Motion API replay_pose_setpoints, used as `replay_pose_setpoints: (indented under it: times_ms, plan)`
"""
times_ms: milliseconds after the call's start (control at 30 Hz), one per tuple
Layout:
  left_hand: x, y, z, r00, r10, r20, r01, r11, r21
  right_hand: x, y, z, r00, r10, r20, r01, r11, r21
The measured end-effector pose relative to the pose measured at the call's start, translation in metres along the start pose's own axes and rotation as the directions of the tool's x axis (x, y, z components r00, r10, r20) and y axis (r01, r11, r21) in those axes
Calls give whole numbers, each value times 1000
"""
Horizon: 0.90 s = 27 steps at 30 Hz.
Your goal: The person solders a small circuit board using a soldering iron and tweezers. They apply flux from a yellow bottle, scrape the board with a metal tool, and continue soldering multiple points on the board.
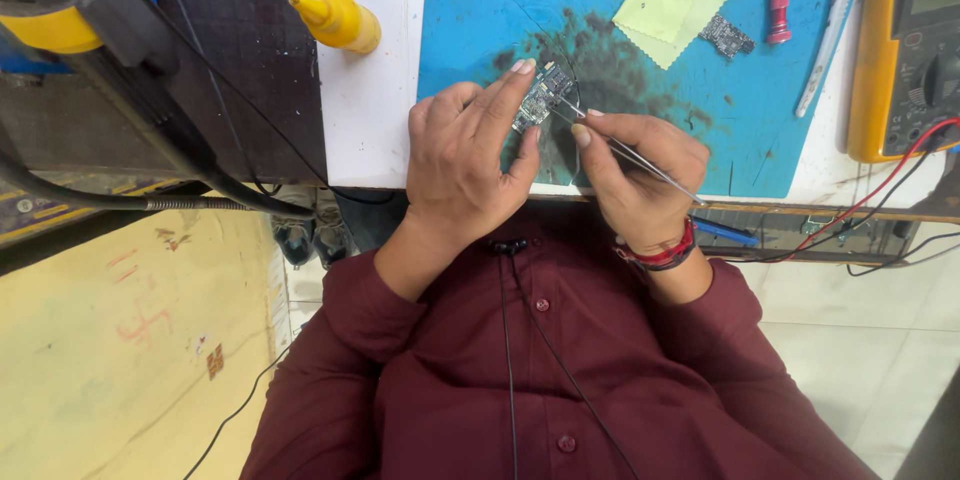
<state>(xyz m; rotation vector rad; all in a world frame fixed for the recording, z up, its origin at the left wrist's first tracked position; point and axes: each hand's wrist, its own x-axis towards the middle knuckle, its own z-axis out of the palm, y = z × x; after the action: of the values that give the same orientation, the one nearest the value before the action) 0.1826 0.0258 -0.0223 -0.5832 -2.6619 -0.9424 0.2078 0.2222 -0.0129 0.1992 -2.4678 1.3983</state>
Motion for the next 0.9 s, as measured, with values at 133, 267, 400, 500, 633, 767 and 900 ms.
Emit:
replay_pose_setpoints:
  times_ms: [133, 267, 400, 500, 633, 767, 900]
  plan:
    - [-1, -1, 1, 1000, 2, 0, -2, 1000, -11, -1, 0, 1, 1000, 4, -6, -4, 1000, -16]
    - [-1, -2, 2, 1000, 2, -6, -2, 1000, -4, 0, 0, 1, 1000, -9, 4, 9, 1000, -15]
    - [0, -1, 1, 1000, 7, -3, -7, 1000, -10, 0, 0, 1, 1000, -17, 8, 17, 1000, -23]
    - [0, -1, 0, 1000, 8, -1, -8, 1000, -10, 0, -1, 1, 999, -29, 14, 30, 999, -16]
    - [0, -1, 0, 1000, 6, 2, -6, 1000, -11, 1, -1, 0, 999, -39, 24, 39, 999, -21]
    - [-1, -1, 1, 1000, 6, -4, -6, 1000, -3, 2, -1, 0, 999, -40, 31, 40, 999, -12]
    - [-1, -1, 1, 1000, 5, 3, -5, 1000, -5, 2, 0, 1, 998, -46, 30, 47, 999, -9]
